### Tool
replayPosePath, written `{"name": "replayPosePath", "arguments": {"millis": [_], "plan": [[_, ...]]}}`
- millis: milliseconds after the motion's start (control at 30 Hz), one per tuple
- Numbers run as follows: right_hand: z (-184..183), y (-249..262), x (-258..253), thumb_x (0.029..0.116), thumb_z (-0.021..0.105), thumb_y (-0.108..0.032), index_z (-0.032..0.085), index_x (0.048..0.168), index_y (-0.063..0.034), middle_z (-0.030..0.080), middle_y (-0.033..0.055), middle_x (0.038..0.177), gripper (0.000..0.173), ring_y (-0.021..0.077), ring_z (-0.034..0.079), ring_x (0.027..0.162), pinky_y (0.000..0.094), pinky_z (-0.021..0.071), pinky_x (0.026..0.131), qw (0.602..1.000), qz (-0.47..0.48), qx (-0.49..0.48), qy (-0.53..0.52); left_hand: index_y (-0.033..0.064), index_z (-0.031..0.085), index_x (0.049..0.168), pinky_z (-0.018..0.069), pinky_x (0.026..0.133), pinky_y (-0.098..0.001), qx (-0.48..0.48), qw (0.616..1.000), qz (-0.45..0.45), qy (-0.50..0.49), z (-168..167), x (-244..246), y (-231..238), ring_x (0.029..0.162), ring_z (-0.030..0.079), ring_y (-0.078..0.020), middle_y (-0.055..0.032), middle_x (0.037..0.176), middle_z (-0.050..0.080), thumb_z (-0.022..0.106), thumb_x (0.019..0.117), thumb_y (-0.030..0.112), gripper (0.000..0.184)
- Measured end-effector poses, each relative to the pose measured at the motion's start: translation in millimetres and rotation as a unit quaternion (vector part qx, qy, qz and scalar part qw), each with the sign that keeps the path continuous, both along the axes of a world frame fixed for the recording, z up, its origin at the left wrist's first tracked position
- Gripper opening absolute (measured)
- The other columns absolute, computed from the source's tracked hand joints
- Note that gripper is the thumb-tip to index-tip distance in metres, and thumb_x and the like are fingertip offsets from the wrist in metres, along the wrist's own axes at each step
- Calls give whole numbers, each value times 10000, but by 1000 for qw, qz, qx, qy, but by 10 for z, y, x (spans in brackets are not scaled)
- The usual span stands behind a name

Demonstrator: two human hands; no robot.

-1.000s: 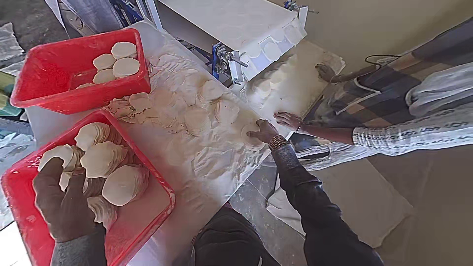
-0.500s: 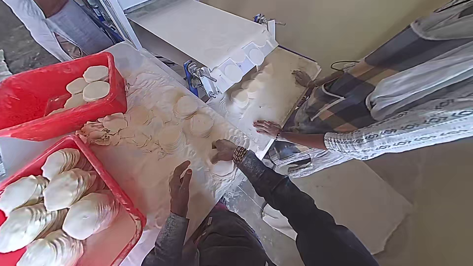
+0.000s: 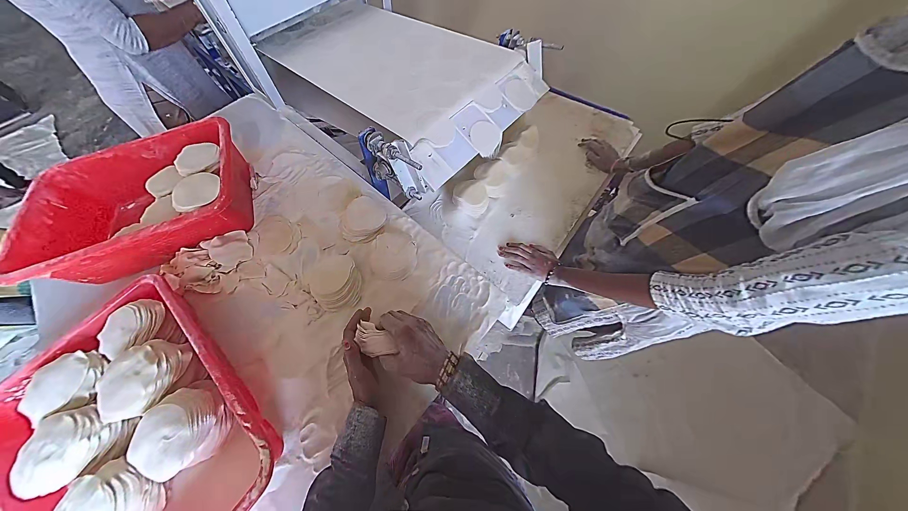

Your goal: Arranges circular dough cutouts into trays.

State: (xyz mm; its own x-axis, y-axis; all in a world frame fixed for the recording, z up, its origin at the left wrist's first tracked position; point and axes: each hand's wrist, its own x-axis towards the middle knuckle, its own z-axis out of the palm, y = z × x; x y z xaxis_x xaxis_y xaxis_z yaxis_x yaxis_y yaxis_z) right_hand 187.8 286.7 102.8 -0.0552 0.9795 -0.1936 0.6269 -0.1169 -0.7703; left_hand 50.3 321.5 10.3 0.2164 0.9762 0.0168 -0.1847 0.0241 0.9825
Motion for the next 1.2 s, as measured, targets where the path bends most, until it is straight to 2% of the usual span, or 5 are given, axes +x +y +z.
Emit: {"name": "replayPosePath", "arguments": {"millis": [300, 700, 867, 1033, 1200], "plan": [[-250, -7, -78, 832, 772, -267, 701, 1167, -53, 708, 141, 1111, 403, 303, 648, 1092, 450, 455, 1021, 993, 27, 102, -48, 49, 611, 1102, 590, 740, -252, -43, 994, 62, -78, -1, 4, 33, 752, 689, -65, 30, 792, 708, 79, 1069, 515, 708], [-141, -126, -87, 816, 794, -217, 696, 1171, -13, 717, 154, 1121, 421, 306, 667, 1083, 462, 500, 1001, 991, -23, 123, 36, 43, 618, 1113, 568, 866, -315, 2, 994, 33, -102, -71, -163, 116, 926, 689, -142, -49, 986, 726, 112, 1051, 592, 749], [-208, 75, -182, 927, 696, -297, 640, 1295, -26, 678, 185, 1241, 461, 341, 633, 1186, 506, 457, 1043, 996, 53, -48, -55, 0, 579, 1116, 582, 800, -298, -45, 994, 45, -84, -100, -127, 96, 811, 696, -124, -38, 845, 718, 8, 1067, 411, 705], [-249, -136, -118, 837, 774, -186, 697, 1214, -43, 720, 127, 1151, 410, 264, 675, 1079, 444, 523, 965, 989, -25, 116, 89, 33, 638, 1093, 578, 792, -307, -39, 994, 14, -104, -65, -233, 73, 808, 680, -128, -34, 846, 707, 175, 1021, 661, 784], [-238, -21, -152, 870, 693, -116, 651, 1329, -65, 680, 157, 1268, 464, 341, 622, 1214, 516, 448, 1065, 998, 44, -36, -25, -29, 606, 1125, 553, 880, -320, -41, 999, 2, -8, -47, -249, 38, 887, 675, -131, -52, 894, 708, 62, 1054, 444, 724]]}}
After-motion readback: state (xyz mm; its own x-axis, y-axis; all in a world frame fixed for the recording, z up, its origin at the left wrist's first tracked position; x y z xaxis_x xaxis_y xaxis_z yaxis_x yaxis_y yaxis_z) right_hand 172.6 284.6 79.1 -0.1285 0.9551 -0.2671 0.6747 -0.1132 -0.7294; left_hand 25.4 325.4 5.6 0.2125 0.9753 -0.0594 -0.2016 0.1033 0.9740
